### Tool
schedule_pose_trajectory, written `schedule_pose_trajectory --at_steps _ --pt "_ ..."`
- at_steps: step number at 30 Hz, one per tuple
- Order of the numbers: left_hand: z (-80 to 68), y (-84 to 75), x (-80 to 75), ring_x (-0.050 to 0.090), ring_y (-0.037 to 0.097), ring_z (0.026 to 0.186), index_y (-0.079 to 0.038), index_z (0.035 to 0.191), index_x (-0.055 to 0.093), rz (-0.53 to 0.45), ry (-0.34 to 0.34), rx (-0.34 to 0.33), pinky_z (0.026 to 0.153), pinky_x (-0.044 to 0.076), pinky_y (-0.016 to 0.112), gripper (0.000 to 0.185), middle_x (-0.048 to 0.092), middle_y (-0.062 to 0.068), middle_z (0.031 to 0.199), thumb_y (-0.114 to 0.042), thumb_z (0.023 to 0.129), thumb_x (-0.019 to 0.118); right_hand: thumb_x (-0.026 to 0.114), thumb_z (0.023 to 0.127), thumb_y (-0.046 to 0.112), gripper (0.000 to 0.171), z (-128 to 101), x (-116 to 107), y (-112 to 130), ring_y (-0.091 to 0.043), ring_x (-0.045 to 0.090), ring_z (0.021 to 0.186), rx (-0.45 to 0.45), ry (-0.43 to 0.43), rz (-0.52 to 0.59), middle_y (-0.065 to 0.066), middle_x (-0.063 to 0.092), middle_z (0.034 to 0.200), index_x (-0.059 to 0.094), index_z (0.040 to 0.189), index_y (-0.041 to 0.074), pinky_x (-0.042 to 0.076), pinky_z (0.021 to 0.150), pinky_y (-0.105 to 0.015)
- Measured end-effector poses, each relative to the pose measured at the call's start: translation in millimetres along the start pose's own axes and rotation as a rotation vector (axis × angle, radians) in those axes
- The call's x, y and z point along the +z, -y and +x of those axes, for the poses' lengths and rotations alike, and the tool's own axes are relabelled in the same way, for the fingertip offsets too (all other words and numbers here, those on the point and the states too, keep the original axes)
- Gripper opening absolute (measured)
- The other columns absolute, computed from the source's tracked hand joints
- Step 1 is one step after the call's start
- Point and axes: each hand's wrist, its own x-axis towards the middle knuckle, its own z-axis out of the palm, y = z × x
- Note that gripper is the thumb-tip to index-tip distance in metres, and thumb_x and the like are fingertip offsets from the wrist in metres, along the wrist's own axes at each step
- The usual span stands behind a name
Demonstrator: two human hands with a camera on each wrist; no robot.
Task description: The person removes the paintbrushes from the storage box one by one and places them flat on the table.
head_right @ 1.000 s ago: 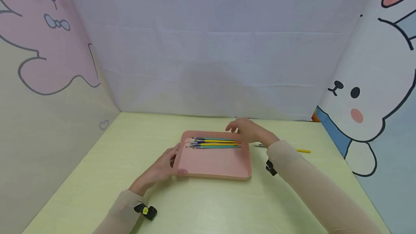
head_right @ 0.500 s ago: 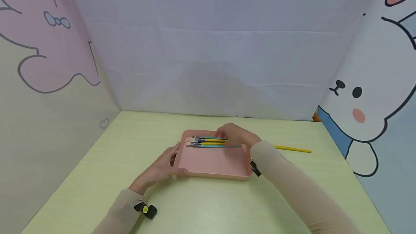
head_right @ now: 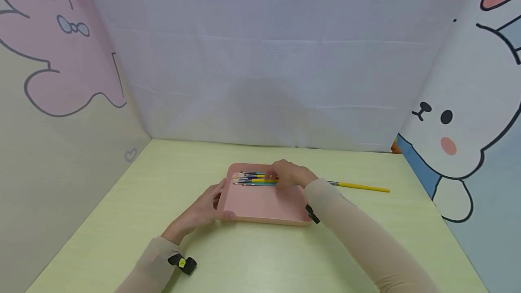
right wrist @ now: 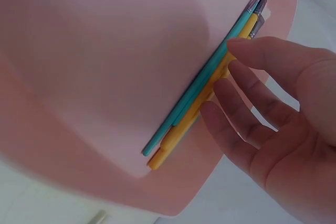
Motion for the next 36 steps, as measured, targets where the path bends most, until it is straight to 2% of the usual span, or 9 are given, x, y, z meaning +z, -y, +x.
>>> schedule_pose_trajectory --at_steps 13,22,28,36 --pt "0.3 0.7 -0.9 0.045 0.032 0.144 -0.012 0.172 0.017 0.007 0.001 0.004 0.121 0.036 0.056 0.120 0.033 0.017 0.166 -0.029 0.082 0.095 0.074 0.097 0.008 0.034 7.3 7.6 5.3 -0.019 0.055 0.112 0.154 0.053 -0.113 0.004 0.066 0.123 0.077 0.126 0.024 0.051 0.096 -0.051" --pt "-0.2 -0.2 -1.4 0.044 0.032 0.144 -0.012 0.171 0.016 0.004 0.005 0.007 0.121 0.035 0.056 0.120 0.032 0.018 0.166 -0.029 0.082 0.095 0.074 0.096 0.011 0.032 7.2 8.9 7.1 -0.017 0.056 0.106 0.192 0.049 -0.153 0.006 0.066 0.113 0.076 0.120 0.031 0.051 0.085 -0.049" --pt "-0.1 -0.2 -0.5 0.045 0.032 0.144 -0.010 0.171 0.015 0.002 0.008 0.002 0.121 0.036 0.056 0.121 0.033 0.018 0.166 -0.029 0.083 0.095 0.072 0.095 0.002 0.036 7.1 10.3 6.1 -0.015 0.058 0.106 0.156 0.051 -0.140 0.005 0.069 0.112 0.076 0.119 0.029 0.051 0.091 -0.045" --pt "-0.4 -0.7 -0.7 0.045 0.033 0.143 -0.011 0.171 0.016 0.010 0.008 0.009 0.120 0.036 0.057 0.119 0.032 0.019 0.166 -0.026 0.083 0.094 0.072 0.092 -0.011 0.034 7.7 14.2 2.2 -0.023 0.062 0.102 0.014 0.010 -0.087 -0.004 0.071 0.109 0.076 0.116 0.013 0.053 0.094 -0.041"
